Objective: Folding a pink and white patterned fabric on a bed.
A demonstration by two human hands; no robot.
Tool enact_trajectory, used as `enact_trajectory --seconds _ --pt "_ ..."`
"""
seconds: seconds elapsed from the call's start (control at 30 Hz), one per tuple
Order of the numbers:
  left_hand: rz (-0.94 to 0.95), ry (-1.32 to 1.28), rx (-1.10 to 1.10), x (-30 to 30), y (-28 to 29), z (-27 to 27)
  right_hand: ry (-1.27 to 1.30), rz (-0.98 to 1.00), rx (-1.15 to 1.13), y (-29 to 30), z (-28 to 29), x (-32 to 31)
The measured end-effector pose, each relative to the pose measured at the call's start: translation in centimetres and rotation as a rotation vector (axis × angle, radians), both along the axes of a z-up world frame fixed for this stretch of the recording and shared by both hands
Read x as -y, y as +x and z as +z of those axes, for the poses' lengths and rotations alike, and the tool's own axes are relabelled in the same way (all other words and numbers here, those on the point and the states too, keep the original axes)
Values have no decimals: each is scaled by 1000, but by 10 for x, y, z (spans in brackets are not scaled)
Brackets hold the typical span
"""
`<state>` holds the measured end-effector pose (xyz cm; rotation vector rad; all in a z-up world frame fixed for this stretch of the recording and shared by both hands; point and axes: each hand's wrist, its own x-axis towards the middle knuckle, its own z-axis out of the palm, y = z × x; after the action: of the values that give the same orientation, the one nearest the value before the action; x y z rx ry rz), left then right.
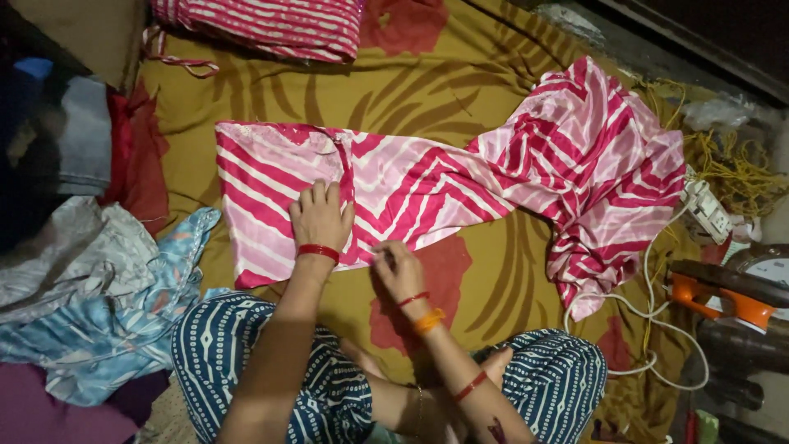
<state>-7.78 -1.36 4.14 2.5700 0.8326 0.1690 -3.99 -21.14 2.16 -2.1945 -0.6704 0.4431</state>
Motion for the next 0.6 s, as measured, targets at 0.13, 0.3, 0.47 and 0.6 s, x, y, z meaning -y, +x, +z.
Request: enact_trajectory --seconds 0.13,0.3,0.47,0.6 --pt "-56 235 -32 13 8 -13 -57 80 279 12 28 19" --pt "-118 59 -120 52 13 -56 -150 206 552 29 6 25" --pt "-134 72 -118 52 9 -48 -40 253 550 42 -2 30" --pt "-128 85 -131 52 10 -38 -3 374 512 51 5 38"
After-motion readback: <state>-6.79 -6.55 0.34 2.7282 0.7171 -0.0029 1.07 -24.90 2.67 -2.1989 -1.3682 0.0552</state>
